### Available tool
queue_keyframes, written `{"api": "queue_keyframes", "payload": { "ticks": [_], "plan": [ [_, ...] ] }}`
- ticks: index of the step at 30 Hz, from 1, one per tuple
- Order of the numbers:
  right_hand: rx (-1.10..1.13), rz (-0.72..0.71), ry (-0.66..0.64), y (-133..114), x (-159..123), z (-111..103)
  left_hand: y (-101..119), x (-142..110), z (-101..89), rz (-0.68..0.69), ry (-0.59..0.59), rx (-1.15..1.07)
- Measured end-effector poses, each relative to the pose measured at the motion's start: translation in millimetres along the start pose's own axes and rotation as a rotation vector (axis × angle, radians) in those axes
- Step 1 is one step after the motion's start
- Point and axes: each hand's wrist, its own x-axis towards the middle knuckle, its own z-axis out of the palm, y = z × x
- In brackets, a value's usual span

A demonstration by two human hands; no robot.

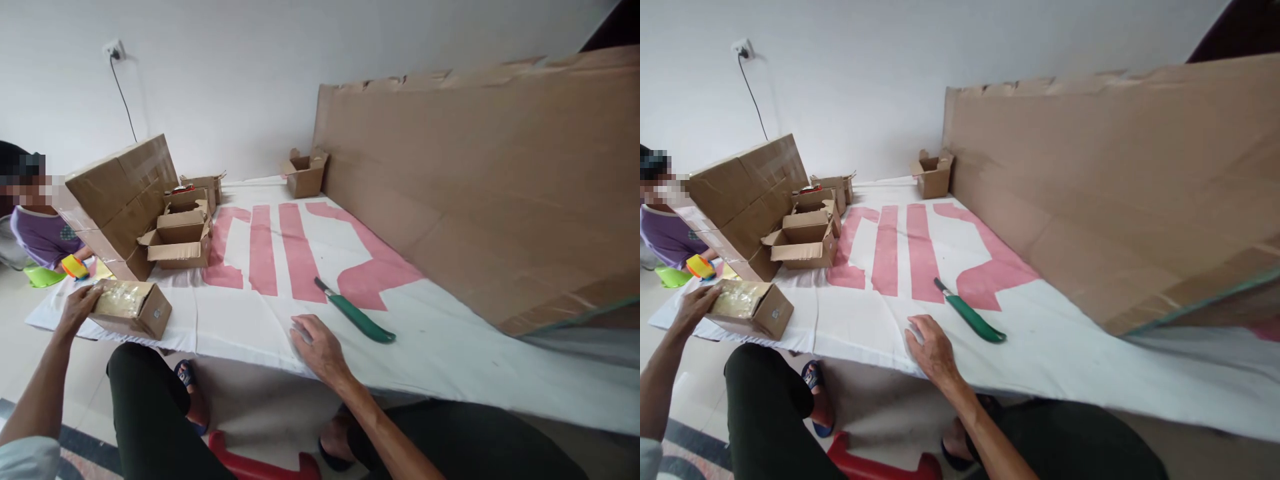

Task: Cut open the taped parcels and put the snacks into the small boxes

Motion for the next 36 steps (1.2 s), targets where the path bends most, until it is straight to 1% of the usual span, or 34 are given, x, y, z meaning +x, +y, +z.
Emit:
{"api": "queue_keyframes", "payload": {
  "ticks": [2, 5, 7, 9, 11, 13, 16, 19, 21, 24, 27, 29, 32, 34, 36],
  "plan": [
    [-0.007, 0.000, -0.001, -4.3, 2.6, -1.4, 18.3, -11.0, 16.7, -0.036, -0.041, -0.074],
    [0.022, 0.035, -0.023, -18.4, 6.2, -1.6, 55.7, -36.7, 48.3, -0.008, -0.092, -0.188],
    [0.091, 0.081, -0.093, -34.3, 7.2, -0.3, 81.3, -60.2, 70.2, 0.050, -0.128, -0.314],
    [0.188, 0.117, -0.185, -53.1, 6.8, 1.3, 104.1, -84.7, 89.2, 0.064, -0.206, -0.470],
    [0.286, 0.122, -0.247, -70.6, 6.0, 1.7, 122.1, -105.0, 103.0, 0.086, -0.302, -0.650],
    [0.355, 0.118, -0.267, -82.8, 5.9, 0.1, 134.1, -117.6, 111.1, 0.117, -0.376, -0.780],
    [0.383, 0.147, -0.264, -88.5, 7.3, -4.7, 140.4, -121.5, 115.7, 0.120, -0.435, -0.868],
    [0.384, 0.173, -0.262, -84.3, 8.6, -7.3, 137.5, -116.0, 116.7, 0.069, -0.478, -0.896],
    [0.384, 0.182, -0.260, -79.7, 8.3, -5.7, 135.0, -112.8, 116.2, 0.060, -0.503, -0.886],
    [0.376, 0.186, -0.246, -72.8, 6.5, 0.5, 135.6, -112.6, 113.4, 0.110, -0.558, -0.845],
    [0.372, 0.181, -0.228, -67.5, 5.4, 7.6, 141.2, -114.2, 111.2, 0.159, -0.613, -0.868],
    [0.367, 0.168, -0.227, -65.5, 6.3, 11.2, 145.9, -113.3, 111.8, 0.184, -0.616, -0.908],
    [0.357, 0.145, -0.251, -62.0, 10.9, 13.0, 151.3, -109.0, 116.1, 0.220, -0.583, -0.942],
    [0.331, 0.121, -0.279, -55.1, 16.5, 9.6, 153.0, -105.9, 120.1, 0.232, -0.562, -0.963],
    [0.228, 0.055, -0.271, -42.0, 24.2, -0.4, 152.7, -104.2, 124.4, 0.241, -0.552, -0.994]
  ]
}}
